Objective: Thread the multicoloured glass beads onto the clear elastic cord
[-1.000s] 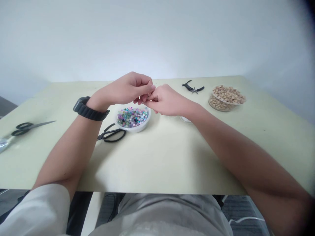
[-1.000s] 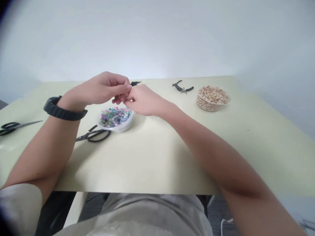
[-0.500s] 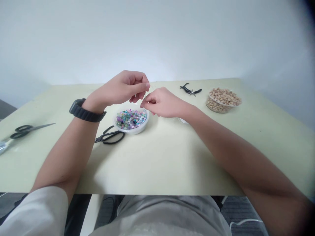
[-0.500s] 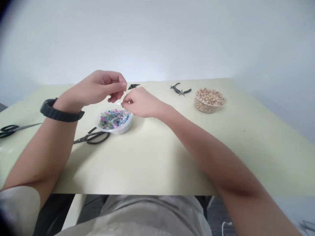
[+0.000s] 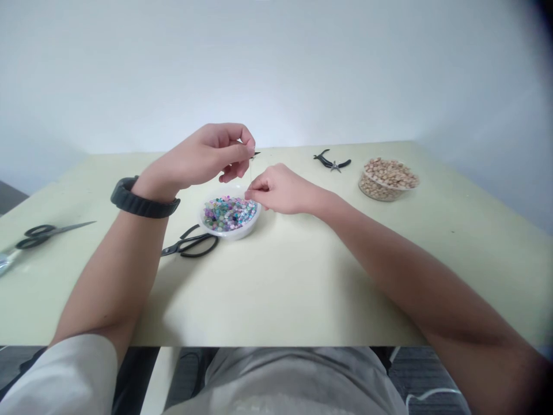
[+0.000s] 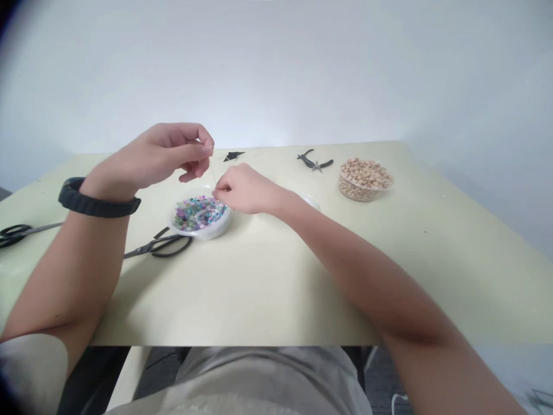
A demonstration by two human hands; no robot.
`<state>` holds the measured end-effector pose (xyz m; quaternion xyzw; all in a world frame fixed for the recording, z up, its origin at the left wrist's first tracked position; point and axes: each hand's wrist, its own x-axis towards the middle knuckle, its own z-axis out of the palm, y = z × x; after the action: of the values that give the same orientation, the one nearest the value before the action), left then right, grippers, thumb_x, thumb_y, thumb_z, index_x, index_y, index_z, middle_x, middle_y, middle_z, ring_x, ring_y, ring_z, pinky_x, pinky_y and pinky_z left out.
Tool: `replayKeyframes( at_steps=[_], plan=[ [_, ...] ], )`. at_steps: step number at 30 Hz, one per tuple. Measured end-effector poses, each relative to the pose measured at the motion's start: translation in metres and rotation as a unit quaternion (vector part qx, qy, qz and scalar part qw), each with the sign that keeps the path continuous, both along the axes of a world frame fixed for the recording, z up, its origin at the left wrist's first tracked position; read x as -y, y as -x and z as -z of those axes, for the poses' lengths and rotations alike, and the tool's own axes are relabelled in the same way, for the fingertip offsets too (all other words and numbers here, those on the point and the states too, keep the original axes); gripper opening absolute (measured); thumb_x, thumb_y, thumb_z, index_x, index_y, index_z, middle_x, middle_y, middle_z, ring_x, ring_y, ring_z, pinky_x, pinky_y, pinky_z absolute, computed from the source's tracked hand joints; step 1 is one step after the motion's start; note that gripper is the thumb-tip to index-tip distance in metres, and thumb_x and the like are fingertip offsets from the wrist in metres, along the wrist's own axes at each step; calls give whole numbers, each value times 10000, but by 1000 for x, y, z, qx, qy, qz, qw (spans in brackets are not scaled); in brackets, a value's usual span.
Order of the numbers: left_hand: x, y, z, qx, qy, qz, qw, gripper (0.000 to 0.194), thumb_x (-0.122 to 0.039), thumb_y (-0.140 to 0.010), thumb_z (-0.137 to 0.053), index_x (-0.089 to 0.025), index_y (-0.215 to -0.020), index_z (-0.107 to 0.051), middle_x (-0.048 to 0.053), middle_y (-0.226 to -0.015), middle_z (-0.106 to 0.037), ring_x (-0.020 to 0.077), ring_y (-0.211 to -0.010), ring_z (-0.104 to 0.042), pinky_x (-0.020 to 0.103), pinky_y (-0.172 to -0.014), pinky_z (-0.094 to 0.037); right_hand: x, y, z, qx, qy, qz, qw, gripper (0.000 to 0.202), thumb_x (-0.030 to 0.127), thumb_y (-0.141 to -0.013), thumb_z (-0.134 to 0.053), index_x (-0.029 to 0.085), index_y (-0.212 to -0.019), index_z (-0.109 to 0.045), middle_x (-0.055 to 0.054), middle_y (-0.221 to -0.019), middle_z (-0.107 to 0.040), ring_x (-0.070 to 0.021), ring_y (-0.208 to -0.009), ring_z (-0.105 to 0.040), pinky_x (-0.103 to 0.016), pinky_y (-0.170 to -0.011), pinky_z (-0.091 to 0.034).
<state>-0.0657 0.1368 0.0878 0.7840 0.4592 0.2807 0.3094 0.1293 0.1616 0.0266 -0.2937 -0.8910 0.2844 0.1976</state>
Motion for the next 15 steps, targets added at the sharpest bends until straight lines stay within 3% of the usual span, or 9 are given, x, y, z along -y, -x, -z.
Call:
replayKeyframes(
  at_steps=[5,15],
  plan=[
    [-3,0,4,-14,0,6,1000,119,-324,-938,-606,-208,-925,-586,31,-685,-593,118,-522,-519,276,-521,-388,1,-1,-3,-5,26,5,1000,358,278,-955,-571,166,-615,-552,22,-608,-502,-80,-507,-346,-304,-533,-218],
    [-6,7,5,-56,27,19,998,178,-389,-994,-553,-221,-955,-594,-13,-610,-483,100,-503,-412,236,-479,-318,3,-2,-13,-33,48,5,998,325,244,-960,-562,154,-650,-598,18,-624,-567,-77,-509,-456,-268,-527,-321]
  ],
)
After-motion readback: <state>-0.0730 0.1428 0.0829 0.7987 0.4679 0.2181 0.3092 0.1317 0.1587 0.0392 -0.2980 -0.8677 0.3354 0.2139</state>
